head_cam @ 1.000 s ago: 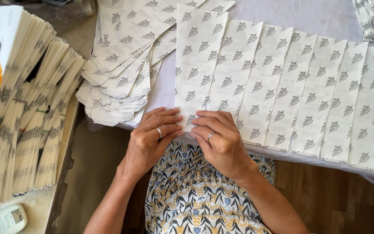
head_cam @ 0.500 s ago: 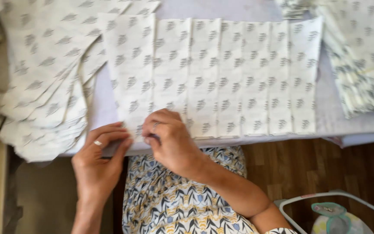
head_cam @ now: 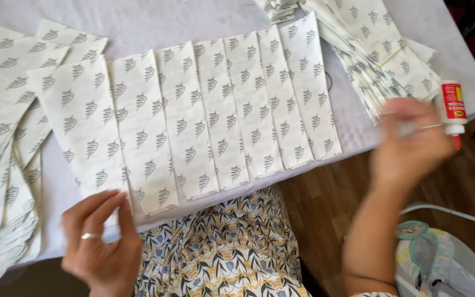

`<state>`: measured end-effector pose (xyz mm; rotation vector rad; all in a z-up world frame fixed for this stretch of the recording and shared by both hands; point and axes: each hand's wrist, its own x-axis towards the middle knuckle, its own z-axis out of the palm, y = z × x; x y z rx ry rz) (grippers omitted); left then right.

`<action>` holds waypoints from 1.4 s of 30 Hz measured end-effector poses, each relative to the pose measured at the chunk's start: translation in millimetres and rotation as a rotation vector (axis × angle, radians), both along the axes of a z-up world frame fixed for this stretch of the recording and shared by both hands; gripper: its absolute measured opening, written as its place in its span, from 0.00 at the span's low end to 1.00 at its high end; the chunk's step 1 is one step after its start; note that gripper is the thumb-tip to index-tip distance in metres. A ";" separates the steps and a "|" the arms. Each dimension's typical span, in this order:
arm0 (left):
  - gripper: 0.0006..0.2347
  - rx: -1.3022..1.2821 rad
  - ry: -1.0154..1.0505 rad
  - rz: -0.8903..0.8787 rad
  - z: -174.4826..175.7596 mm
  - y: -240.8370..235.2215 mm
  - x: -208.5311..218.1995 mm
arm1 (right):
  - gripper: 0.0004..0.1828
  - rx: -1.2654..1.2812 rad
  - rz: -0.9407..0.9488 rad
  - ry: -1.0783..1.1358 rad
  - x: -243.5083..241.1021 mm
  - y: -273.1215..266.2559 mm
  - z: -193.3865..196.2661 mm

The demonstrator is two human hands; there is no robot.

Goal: Aligning printed paper strips on a table and applying glue to the edges

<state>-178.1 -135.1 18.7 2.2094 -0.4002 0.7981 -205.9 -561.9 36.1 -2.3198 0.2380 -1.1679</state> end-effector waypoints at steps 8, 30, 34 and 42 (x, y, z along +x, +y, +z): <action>0.08 -0.168 -0.133 -0.620 25.1 -165.9 27.8 | 0.33 0.012 -0.512 0.684 -62.0 -249.4 -19.3; 0.09 0.251 0.114 -0.740 -47.6 -279.6 24.3 | 0.19 0.764 0.160 -0.168 -84.2 -52.7 -53.4; 0.13 0.285 0.130 -0.738 -43.5 -277.7 22.7 | 0.19 0.755 0.129 -0.024 -77.1 -37.4 -56.3; 0.19 0.304 0.133 -0.753 -46.2 -273.9 21.2 | 0.21 0.725 0.109 -0.093 -81.1 -60.6 -62.7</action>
